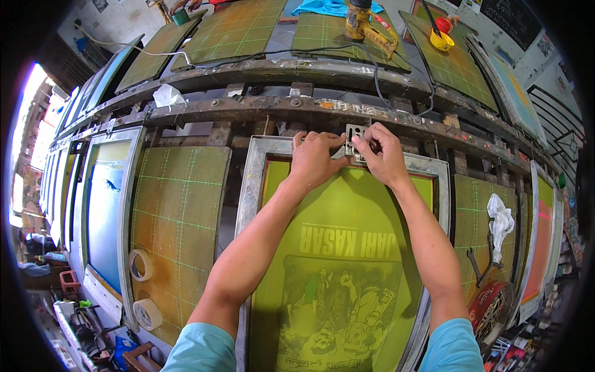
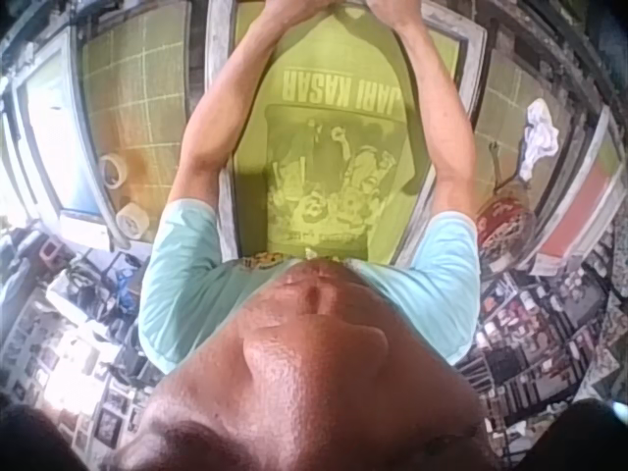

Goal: The person positions a large screen printing frame with a yellow mesh onto a metal jig. They then select small metal clips from a container and use them to secure the frame to the jig. Finally, the person flips the frame over to reveal the back side.

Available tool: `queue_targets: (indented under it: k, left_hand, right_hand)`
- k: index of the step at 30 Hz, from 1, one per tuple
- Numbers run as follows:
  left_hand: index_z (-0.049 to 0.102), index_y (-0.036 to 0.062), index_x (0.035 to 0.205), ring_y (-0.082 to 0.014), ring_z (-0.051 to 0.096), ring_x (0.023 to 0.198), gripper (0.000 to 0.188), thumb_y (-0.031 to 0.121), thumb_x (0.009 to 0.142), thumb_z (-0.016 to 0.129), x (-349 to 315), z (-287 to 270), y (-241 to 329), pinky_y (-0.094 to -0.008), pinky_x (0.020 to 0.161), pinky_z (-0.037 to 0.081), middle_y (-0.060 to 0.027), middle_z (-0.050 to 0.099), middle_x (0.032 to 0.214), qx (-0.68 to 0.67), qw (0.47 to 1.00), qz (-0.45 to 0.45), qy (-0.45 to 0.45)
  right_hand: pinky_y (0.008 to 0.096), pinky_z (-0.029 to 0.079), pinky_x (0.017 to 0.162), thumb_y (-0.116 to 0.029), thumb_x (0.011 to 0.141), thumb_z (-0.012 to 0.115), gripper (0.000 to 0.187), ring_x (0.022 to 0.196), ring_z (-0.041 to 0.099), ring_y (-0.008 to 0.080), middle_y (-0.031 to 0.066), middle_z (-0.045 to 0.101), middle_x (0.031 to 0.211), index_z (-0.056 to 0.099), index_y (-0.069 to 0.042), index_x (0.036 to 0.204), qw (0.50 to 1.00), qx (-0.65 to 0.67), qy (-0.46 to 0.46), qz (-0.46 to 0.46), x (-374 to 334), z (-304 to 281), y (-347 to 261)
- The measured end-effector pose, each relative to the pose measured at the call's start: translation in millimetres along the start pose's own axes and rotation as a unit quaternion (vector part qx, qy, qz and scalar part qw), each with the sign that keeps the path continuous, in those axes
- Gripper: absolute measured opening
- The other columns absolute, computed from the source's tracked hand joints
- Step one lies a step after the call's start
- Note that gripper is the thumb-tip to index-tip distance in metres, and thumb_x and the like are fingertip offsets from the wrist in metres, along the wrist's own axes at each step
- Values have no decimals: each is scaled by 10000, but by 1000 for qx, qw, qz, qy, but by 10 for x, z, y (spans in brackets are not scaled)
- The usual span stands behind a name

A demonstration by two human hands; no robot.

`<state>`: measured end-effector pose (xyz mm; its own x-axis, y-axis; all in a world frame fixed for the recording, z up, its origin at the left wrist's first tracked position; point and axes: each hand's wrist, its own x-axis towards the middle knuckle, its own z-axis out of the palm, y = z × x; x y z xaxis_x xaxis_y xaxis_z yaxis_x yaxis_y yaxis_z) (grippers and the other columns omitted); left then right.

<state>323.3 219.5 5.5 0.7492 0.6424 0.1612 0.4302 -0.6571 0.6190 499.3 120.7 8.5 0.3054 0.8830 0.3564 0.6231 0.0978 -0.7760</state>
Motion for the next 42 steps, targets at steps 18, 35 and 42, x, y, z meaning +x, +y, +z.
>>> queue_targets:
  k: [18,35,42]
  left_hand:
    - [725,140,1241,-287,604,1169,534,425,796,802,-9,-3,-15,-525,1147,275,-97,696,1240,15,1000,0,6]
    - [716,140,1255,-279,597,1182,547,414,791,809,-12,34,-16,-530,1146,280,-80,701,1221,27,999,15,26]
    - [687,130,1308,-263,588,1213,588,415,805,796,5,2,-19,-473,1136,257,-95,685,1282,20,1000,3,-5]
  right_hand:
    - [308,434,614,-256,834,803,275,678,534,163,45,562,799,702,-1,822,999,-40,4,-12,9,47,-66]
    - [350,443,639,-266,757,852,285,689,552,209,49,561,795,727,-67,918,998,-61,25,-11,30,60,-31]
    - [342,475,674,-279,758,851,299,728,595,220,58,587,810,706,-54,891,997,-78,21,8,7,66,-34]
